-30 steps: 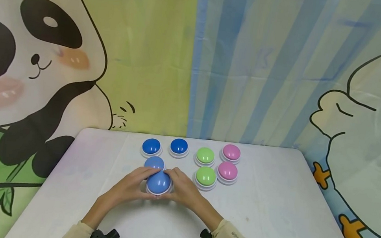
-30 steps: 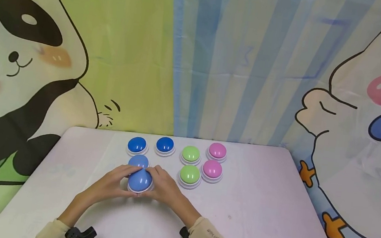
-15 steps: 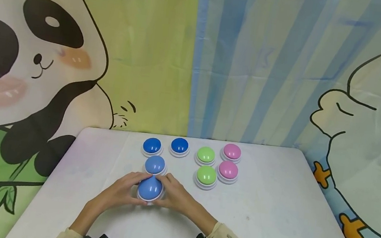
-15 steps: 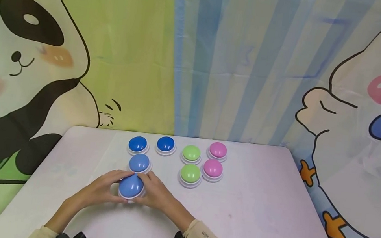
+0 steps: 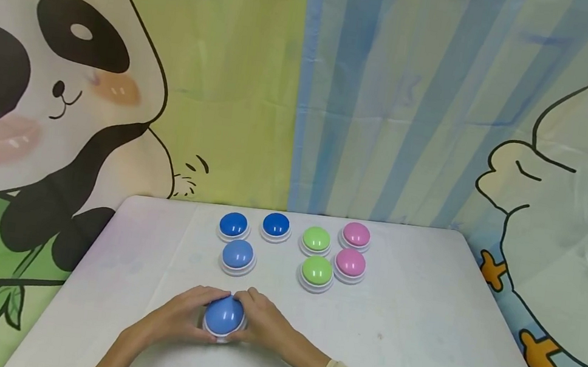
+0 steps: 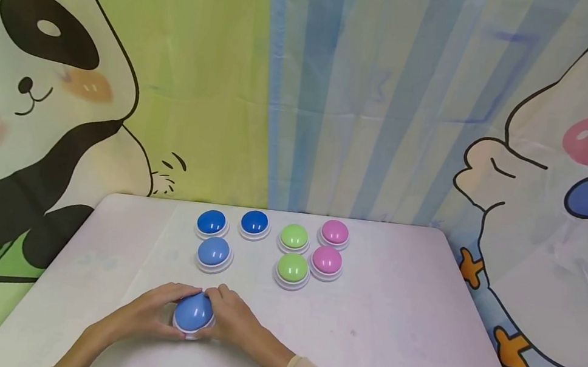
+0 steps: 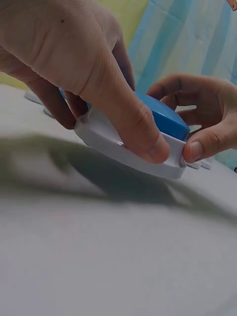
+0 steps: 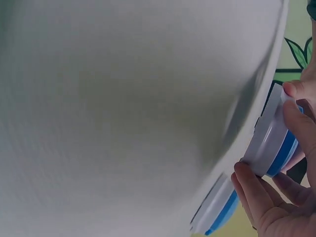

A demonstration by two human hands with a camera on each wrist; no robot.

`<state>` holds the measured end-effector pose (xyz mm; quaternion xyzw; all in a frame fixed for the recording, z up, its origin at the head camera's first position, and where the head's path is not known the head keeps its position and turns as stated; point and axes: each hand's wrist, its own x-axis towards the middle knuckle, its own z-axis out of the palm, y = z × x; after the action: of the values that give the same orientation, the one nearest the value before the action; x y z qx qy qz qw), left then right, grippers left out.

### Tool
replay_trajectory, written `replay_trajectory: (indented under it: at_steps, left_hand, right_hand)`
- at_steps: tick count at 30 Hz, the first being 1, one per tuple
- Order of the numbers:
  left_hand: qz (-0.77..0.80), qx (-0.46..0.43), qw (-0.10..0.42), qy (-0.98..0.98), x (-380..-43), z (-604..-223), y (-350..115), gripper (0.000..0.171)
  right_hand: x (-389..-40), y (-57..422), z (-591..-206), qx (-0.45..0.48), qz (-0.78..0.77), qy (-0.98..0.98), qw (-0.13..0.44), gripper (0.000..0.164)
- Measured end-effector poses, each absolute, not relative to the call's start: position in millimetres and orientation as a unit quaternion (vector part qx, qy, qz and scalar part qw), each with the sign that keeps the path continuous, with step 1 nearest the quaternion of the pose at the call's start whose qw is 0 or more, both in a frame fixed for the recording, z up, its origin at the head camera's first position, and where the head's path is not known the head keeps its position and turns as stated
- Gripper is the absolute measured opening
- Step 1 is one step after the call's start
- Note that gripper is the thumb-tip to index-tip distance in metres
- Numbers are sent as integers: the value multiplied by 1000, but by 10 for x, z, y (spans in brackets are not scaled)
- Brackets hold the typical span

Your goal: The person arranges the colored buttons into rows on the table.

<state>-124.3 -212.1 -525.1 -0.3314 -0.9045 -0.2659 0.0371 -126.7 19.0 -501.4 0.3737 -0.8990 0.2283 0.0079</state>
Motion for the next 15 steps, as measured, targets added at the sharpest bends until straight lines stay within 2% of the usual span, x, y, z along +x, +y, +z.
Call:
replay_trajectory:
  at_steps: [7, 15]
  left_hand:
    - [-273, -347, 23, -897, -1146, -5400, -2149, 82]
    - [-280, -329, -13, -902, -1109, -5377, -2125, 89]
  right_hand:
    - [-1170, 143, -5150, 378, 201, -903, 15, 74]
    - [-1167, 110, -5134, 375, 172, -911, 10, 81]
